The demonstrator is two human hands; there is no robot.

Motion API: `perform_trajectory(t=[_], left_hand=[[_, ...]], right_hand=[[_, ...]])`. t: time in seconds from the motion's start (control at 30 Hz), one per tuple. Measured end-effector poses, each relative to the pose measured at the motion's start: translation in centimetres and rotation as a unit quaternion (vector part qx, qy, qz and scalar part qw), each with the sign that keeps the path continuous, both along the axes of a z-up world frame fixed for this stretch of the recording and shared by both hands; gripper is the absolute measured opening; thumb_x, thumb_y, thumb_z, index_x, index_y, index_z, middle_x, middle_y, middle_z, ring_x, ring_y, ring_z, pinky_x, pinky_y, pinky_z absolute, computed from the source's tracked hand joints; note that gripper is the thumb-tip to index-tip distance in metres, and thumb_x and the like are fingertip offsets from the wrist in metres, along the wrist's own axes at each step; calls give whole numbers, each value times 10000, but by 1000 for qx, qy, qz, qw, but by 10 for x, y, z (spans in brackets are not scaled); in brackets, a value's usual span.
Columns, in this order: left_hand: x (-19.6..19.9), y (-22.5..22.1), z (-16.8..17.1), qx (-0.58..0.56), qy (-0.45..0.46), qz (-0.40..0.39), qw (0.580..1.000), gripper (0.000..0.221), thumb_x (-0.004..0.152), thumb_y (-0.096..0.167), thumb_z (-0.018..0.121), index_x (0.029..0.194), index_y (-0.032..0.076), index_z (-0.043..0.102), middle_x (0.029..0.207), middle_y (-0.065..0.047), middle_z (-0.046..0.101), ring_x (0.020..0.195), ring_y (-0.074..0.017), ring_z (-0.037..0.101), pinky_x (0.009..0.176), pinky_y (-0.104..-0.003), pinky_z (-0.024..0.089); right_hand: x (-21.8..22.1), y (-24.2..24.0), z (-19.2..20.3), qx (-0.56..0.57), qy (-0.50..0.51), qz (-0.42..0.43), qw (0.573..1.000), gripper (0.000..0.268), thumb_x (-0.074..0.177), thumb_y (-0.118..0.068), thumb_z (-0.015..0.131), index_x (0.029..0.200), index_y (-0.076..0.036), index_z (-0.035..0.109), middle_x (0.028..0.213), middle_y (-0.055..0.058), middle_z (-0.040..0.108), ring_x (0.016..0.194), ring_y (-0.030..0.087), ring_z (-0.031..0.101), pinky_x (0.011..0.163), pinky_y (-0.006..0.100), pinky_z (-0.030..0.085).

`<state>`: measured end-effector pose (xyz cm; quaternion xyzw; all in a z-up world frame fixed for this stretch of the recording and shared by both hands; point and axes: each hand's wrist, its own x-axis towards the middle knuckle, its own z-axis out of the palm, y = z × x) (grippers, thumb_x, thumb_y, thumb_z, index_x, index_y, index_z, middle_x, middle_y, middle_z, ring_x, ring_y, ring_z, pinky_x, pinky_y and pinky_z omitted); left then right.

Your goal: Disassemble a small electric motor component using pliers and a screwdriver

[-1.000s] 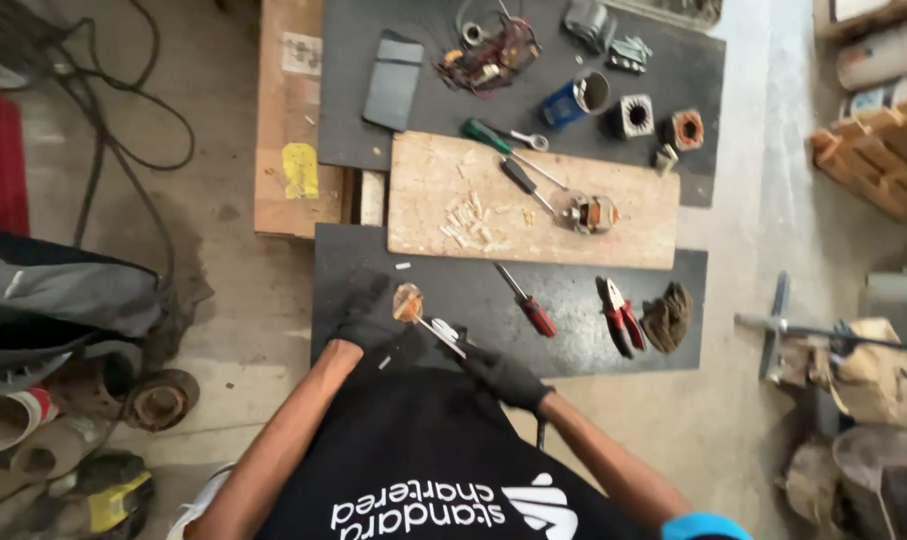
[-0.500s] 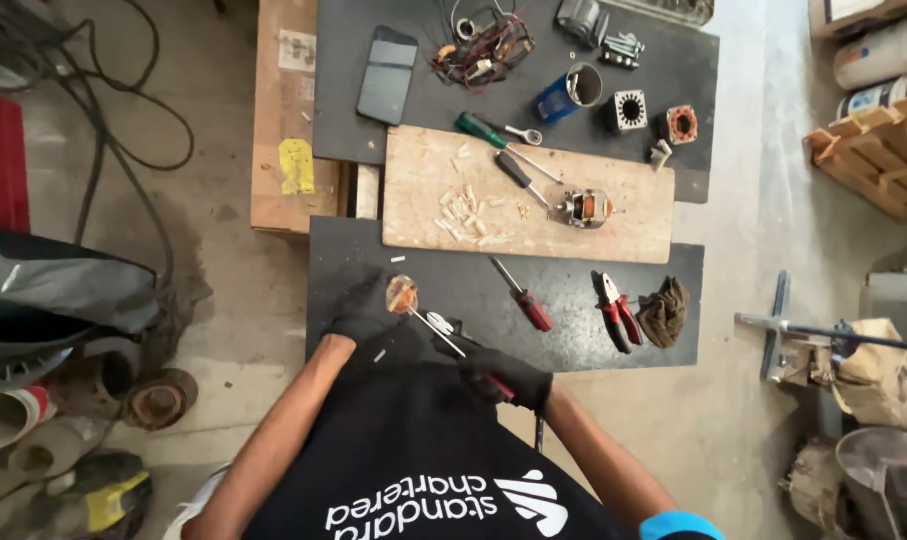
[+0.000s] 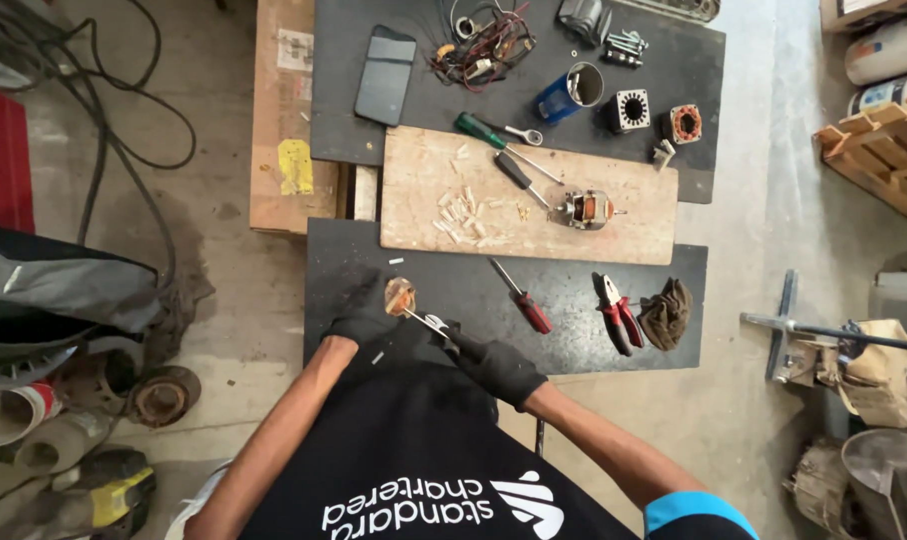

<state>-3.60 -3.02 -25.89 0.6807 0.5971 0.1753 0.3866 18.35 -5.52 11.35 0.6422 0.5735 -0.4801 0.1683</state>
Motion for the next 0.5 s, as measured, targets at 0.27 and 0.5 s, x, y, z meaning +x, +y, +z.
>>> perform_trajectory(t=[0.27, 0.5], left_hand=[[1, 3, 24, 4, -14, -11, 1000, 1135, 534, 671, 871, 1520, 290, 455, 1377, -99, 666, 1253, -260, 656, 1067, -365, 517], [-4, 4, 52, 129, 47, -23, 990, 1020, 575, 684, 815, 1473, 293, 531, 1334, -90, 686, 1208, -230, 675, 1019, -350, 540]], right_hand=[[-2, -8, -3, 70, -10, 57, 996, 523, 1020, -445, 510, 1526, -414, 380, 1111, 157, 747, 1055, 405, 704, 936, 513, 565], [31, -43, -56, -226, 296, -460, 806, 85, 941, -145, 664, 966, -67, 685, 576, 2, 437, 390, 117, 443, 397, 263, 401]])
